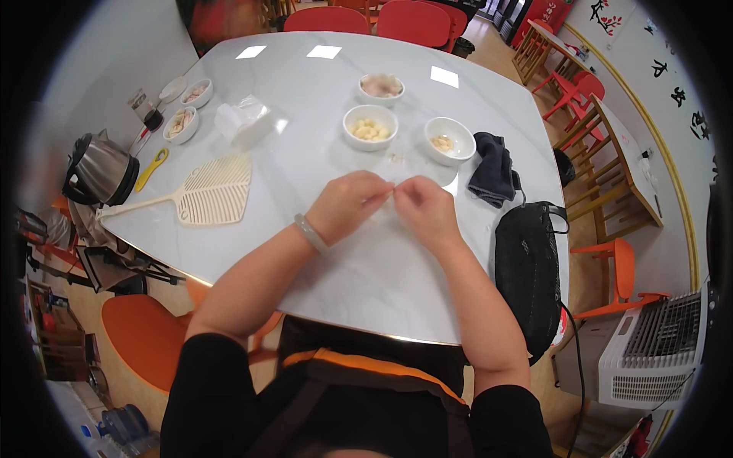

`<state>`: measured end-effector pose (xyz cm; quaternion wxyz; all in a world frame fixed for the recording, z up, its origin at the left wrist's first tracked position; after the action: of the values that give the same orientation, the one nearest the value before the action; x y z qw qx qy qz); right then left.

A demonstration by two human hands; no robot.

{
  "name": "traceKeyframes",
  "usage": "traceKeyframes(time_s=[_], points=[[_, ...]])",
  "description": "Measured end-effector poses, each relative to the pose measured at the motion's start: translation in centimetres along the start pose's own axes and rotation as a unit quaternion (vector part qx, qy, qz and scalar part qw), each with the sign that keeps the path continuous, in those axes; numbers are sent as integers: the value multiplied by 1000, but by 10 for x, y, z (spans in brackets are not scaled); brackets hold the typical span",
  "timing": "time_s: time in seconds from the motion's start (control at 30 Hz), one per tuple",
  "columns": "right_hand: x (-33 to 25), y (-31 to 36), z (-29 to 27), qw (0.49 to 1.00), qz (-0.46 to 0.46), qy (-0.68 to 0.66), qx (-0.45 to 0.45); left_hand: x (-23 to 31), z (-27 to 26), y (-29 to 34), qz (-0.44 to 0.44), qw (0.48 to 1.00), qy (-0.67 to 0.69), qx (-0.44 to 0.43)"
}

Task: The person sits at a white table and peels garlic cloves by hand. They pick up individual cloves from a bowl, remove the outer skins, and place the peeled cloves into a separate bowl. The process is repetitive, with the person handling the cloves one by one.

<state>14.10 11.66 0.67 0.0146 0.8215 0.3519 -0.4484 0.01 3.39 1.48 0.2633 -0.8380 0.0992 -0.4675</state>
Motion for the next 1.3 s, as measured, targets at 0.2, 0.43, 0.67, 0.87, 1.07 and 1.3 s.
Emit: traceKeyframes(time_s=[0.2, 0.43, 0.67, 0.87, 1.07, 1.3], points=[[-5, 0, -1, 1000, -16, 8, 1, -2, 0, 2, 38, 999, -25, 2], [-3, 0, 1, 1000, -14, -13, 11, 1, 1, 1, 11, 1000, 1, 3], [-4, 1, 0, 993, 80, -82, -21, -4, 2, 2, -59, 996, 70, 20], [1, 0, 1, 985, 130, -100, -51, -5, 0, 1, -177, 953, 238, 61], [0, 0, 3, 996, 27, -45, 77, -9, 1, -2, -267, 892, 361, 51], [-3, -1, -5, 995, 52, -82, -14, -9, 0, -1, -268, 895, 353, 41]])
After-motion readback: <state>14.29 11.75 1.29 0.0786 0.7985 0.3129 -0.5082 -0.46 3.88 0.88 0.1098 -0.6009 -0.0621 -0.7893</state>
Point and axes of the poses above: each hand's wrist, its own y-axis away from the middle knuckle, its own z-axis out of the palm, x = y × z, the point moved 2 cm from there along -y, towards the middle knuckle, and after that the axes turned 14 degrees about y, right-handed, at the moved point
